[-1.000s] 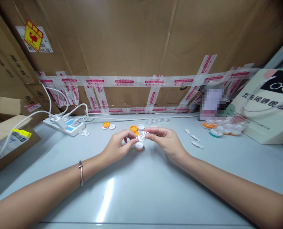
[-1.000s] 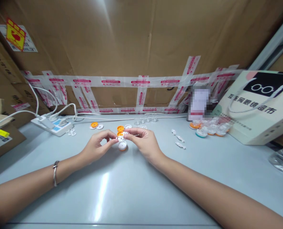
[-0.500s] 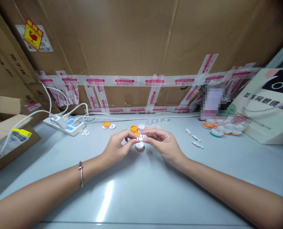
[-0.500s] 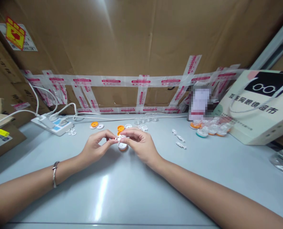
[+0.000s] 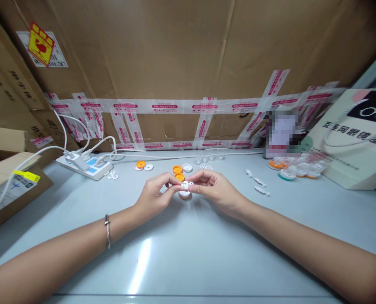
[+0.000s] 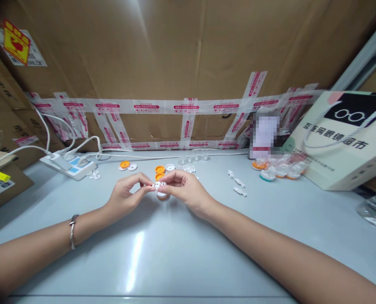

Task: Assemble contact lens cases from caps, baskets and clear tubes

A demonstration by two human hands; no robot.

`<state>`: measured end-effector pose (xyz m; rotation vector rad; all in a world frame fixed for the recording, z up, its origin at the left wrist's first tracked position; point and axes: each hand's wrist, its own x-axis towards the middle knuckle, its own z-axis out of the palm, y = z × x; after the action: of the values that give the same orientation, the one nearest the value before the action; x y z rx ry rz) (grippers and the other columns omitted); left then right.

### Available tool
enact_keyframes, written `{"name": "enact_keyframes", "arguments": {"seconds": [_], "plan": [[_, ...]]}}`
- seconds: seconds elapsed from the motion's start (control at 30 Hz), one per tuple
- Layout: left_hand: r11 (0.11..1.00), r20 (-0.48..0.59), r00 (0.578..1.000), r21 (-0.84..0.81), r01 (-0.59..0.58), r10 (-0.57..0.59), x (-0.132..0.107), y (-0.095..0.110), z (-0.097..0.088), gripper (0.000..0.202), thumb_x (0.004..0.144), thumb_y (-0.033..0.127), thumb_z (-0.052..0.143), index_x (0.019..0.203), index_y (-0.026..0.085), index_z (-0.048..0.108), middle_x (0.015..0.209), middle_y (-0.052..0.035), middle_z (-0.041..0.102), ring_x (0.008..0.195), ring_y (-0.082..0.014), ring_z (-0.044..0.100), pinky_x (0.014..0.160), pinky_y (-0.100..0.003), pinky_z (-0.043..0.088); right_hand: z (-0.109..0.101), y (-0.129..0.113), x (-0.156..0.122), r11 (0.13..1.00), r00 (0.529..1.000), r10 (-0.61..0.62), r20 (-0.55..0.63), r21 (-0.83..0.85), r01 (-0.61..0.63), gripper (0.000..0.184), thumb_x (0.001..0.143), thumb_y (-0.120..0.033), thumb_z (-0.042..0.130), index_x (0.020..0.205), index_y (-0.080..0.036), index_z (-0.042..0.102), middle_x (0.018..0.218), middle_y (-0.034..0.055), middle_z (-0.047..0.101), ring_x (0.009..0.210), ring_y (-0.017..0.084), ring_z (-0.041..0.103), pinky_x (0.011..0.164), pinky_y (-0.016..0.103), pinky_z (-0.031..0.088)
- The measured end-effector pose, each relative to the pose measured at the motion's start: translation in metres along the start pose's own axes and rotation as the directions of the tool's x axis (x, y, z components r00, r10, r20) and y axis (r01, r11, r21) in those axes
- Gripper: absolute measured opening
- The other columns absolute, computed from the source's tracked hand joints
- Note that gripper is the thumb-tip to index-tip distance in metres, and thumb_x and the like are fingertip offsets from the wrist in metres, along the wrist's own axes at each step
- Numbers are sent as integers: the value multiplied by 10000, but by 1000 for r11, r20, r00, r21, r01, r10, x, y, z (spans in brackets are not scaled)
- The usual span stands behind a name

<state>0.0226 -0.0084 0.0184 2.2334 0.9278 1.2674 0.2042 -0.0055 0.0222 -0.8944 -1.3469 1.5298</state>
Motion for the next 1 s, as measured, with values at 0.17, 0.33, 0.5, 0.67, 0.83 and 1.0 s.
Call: {"name": "enact_keyframes", "arguments": {"seconds": [0.17,0.33,0.5,0.67,0.83,1.0], "plan": [[997,36,997,9,-72,71,0,-4,1,81,805,137,572,728,152,592,687,-22,640,650,-128,598,625,-238,459,0,-1,-1,992,996,77,51,93,-82,353,558,-218,774,820,-218,538,724,-45,638,684,110,616,729,288,468],[998,90,994,21,-62,60,2,-6,0,72,823,172,557,761,162,591,739,-29,647,701,-134,601,672,-251,460,-1,0,0,998,999,35,16,59,-36,375,542,-229,788,762,-210,484,711,-60,603,671,104,602,693,271,454],[985,187,974,141,104,-129,5,-8,-2,224,744,321,658,904,178,593,912,-50,637,858,-183,584,748,-292,448,-12,0,9,988,995,-56,-81,-147,43,287,533,-214,778,680,-178,534,696,-45,601,671,101,585,684,262,445],[955,281,931,247,165,-233,4,-13,2,315,702,361,679,935,175,576,944,-59,618,860,-211,569,763,-334,440,-21,7,17,958,991,-105,-85,-274,78,163,584,-220,723,681,-172,600,707,-19,633,703,132,600,741,308,450],[961,269,939,228,154,-214,4,-17,10,195,762,286,612,914,169,580,885,-39,630,806,-180,571,740,-301,435,-21,17,20,911,983,-181,2,-377,168,133,669,-230,651,789,-179,676,841,34,685,815,173,625,809,344,453],[965,260,940,201,170,-220,6,-18,13,181,771,257,595,926,164,588,872,-36,638,789,-168,572,713,-275,434,-20,24,22,835,963,-265,36,-491,248,120,714,-206,614,798,-202,699,875,35,694,867,180,625,842,347,454]]}}
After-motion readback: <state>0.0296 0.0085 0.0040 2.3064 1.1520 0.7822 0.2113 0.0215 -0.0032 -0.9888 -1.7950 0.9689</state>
